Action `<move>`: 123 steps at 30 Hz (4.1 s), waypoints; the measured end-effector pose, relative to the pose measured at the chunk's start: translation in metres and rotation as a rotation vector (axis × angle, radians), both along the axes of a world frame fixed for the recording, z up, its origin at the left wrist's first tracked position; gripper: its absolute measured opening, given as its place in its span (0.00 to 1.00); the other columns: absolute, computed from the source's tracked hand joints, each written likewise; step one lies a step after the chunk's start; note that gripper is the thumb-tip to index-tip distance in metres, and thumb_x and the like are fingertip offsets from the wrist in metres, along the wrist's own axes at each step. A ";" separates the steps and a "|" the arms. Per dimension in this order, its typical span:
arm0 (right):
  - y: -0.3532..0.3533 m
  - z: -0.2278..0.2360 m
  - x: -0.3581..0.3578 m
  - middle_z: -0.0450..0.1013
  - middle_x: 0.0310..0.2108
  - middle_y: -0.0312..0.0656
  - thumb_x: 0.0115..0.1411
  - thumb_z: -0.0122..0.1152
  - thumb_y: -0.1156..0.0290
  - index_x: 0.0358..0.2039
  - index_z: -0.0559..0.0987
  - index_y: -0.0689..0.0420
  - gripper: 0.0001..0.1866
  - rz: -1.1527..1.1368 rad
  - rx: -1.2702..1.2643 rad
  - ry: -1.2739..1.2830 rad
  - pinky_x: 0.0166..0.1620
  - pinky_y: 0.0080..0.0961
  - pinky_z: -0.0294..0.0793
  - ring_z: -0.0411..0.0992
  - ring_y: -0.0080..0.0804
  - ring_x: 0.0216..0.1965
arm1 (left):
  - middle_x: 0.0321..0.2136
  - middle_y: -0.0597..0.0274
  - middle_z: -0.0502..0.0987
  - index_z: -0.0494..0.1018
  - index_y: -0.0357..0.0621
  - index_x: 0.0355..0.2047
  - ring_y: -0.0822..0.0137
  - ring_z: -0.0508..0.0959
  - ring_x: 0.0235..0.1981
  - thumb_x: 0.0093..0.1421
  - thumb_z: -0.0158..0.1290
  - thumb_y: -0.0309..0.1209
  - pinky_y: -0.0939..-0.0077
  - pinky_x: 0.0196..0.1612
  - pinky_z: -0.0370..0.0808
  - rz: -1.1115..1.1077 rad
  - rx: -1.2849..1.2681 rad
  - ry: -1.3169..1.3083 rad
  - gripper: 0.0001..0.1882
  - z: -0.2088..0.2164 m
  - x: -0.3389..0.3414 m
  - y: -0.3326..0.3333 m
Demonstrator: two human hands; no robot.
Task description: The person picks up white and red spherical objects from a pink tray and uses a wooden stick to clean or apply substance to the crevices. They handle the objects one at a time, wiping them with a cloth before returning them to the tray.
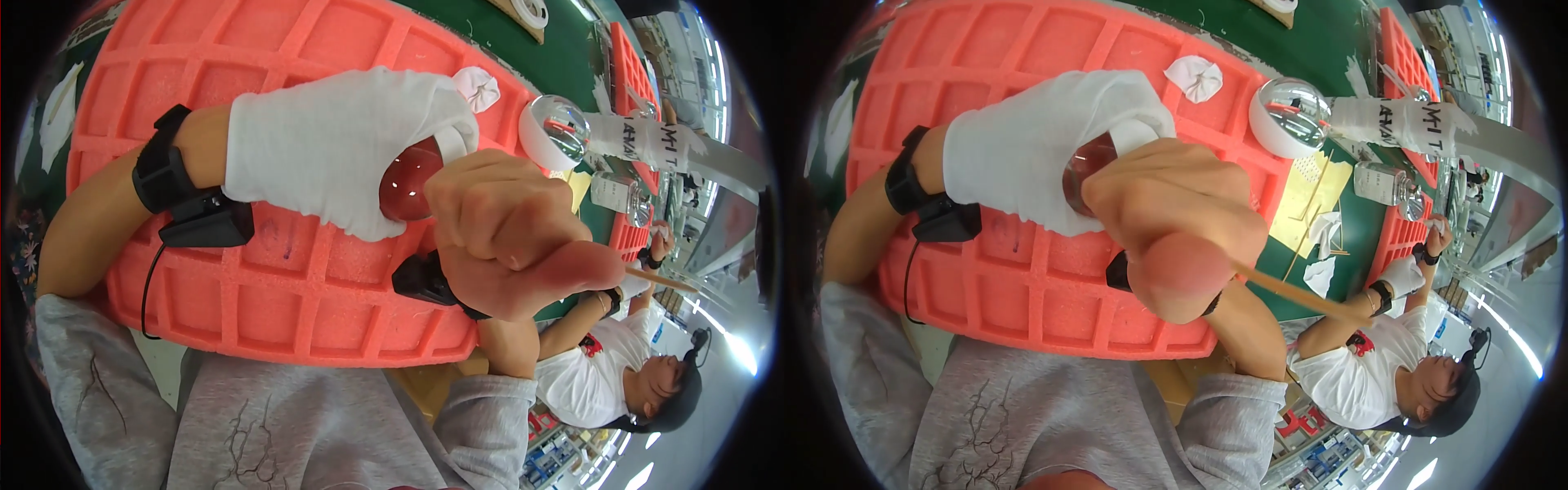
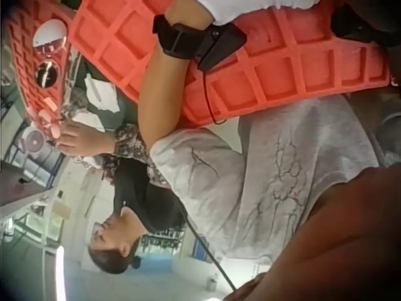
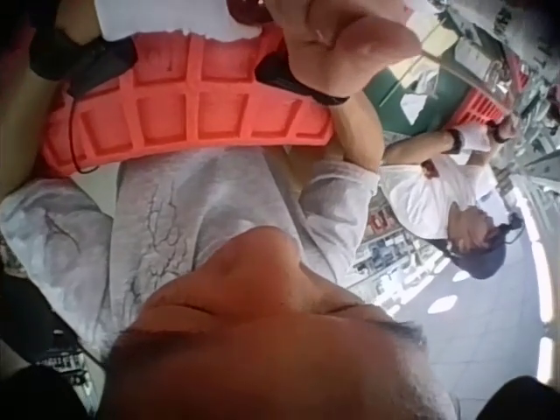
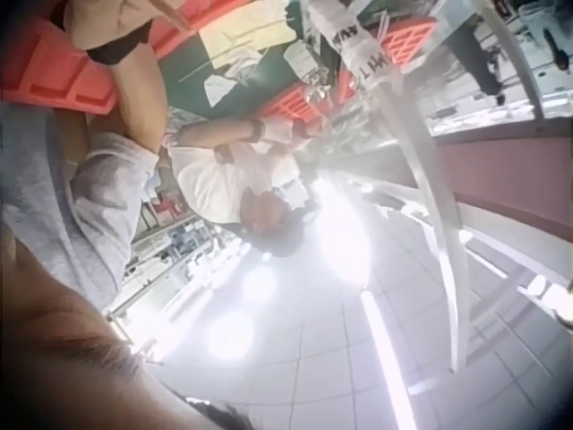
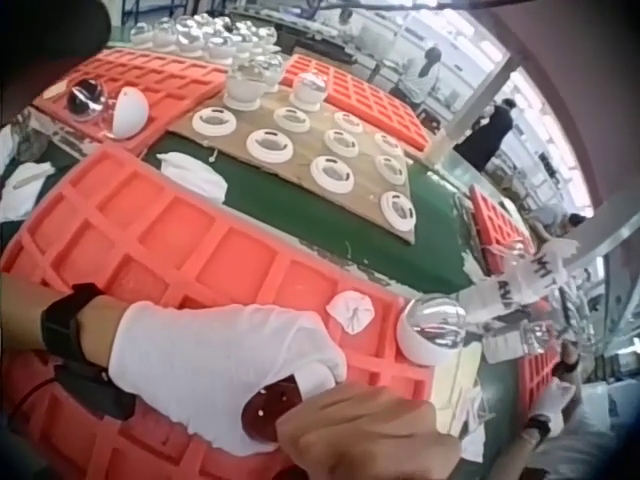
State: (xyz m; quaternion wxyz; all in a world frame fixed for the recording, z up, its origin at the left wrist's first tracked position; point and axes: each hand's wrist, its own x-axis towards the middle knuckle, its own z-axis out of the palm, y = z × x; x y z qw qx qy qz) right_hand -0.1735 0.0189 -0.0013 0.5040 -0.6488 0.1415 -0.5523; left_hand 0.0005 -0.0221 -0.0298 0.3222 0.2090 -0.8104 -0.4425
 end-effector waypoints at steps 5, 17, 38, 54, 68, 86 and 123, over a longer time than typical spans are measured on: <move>-0.005 0.000 -0.008 0.52 0.11 0.28 0.76 0.29 0.36 0.18 0.55 0.49 0.35 0.088 0.128 -0.008 0.16 0.23 0.41 0.47 0.18 0.11 | 0.45 0.60 0.77 0.75 0.46 0.39 0.53 0.76 0.44 0.43 0.69 0.26 0.64 0.47 0.75 0.010 0.039 0.032 0.22 0.000 0.001 0.002; 0.003 0.042 -0.048 0.72 0.26 0.34 0.69 0.59 0.63 0.31 0.73 0.55 0.12 -0.138 -0.093 0.573 0.19 0.22 0.52 0.59 0.19 0.16 | 0.45 0.53 0.77 0.75 0.44 0.43 0.48 0.80 0.45 0.46 0.69 0.31 0.60 0.48 0.79 0.017 -0.011 -0.096 0.23 0.019 0.007 0.003; 0.031 0.056 -0.056 0.76 0.40 0.54 0.63 0.61 0.79 0.49 0.76 0.57 0.14 -0.230 -0.392 1.322 0.44 0.40 0.78 0.78 0.54 0.40 | 0.37 0.53 0.80 0.77 0.43 0.38 0.48 0.82 0.39 0.42 0.72 0.35 0.55 0.41 0.79 0.027 -0.166 -0.144 0.23 0.033 0.005 0.010; 0.025 0.053 -0.055 0.73 0.37 0.53 0.65 0.55 0.79 0.52 0.73 0.61 0.15 -0.221 -0.364 1.216 0.45 0.39 0.76 0.75 0.54 0.39 | 0.46 0.51 0.75 0.76 0.41 0.43 0.49 0.74 0.50 0.40 0.77 0.50 0.58 0.50 0.73 0.068 -0.112 -0.094 0.36 0.027 0.005 0.011; 0.016 0.056 -0.049 0.73 0.30 0.51 0.66 0.56 0.77 0.42 0.74 0.62 0.05 -0.229 -0.283 1.179 0.35 0.35 0.74 0.74 0.48 0.29 | 0.39 0.50 0.77 0.78 0.40 0.43 0.47 0.80 0.41 0.41 0.75 0.44 0.56 0.42 0.78 0.076 0.088 -0.195 0.32 0.036 0.008 0.022; 0.011 0.041 -0.054 0.62 0.15 0.40 0.47 0.64 0.78 0.21 0.74 0.59 0.06 -0.153 -0.112 0.921 0.22 0.28 0.58 0.61 0.32 0.15 | 0.45 0.48 0.75 0.73 0.40 0.49 0.45 0.77 0.47 0.45 0.72 0.37 0.56 0.52 0.77 0.063 -0.136 0.111 0.32 0.019 0.001 0.026; -0.017 0.003 -0.064 0.67 0.24 0.31 0.61 0.55 0.75 0.24 0.73 0.62 0.08 0.067 0.671 0.307 0.28 0.19 0.57 0.59 0.18 0.24 | 0.50 0.52 0.75 0.69 0.44 0.57 0.53 0.78 0.51 0.46 0.75 0.37 0.61 0.55 0.76 0.082 0.253 -0.100 0.40 0.023 0.001 0.016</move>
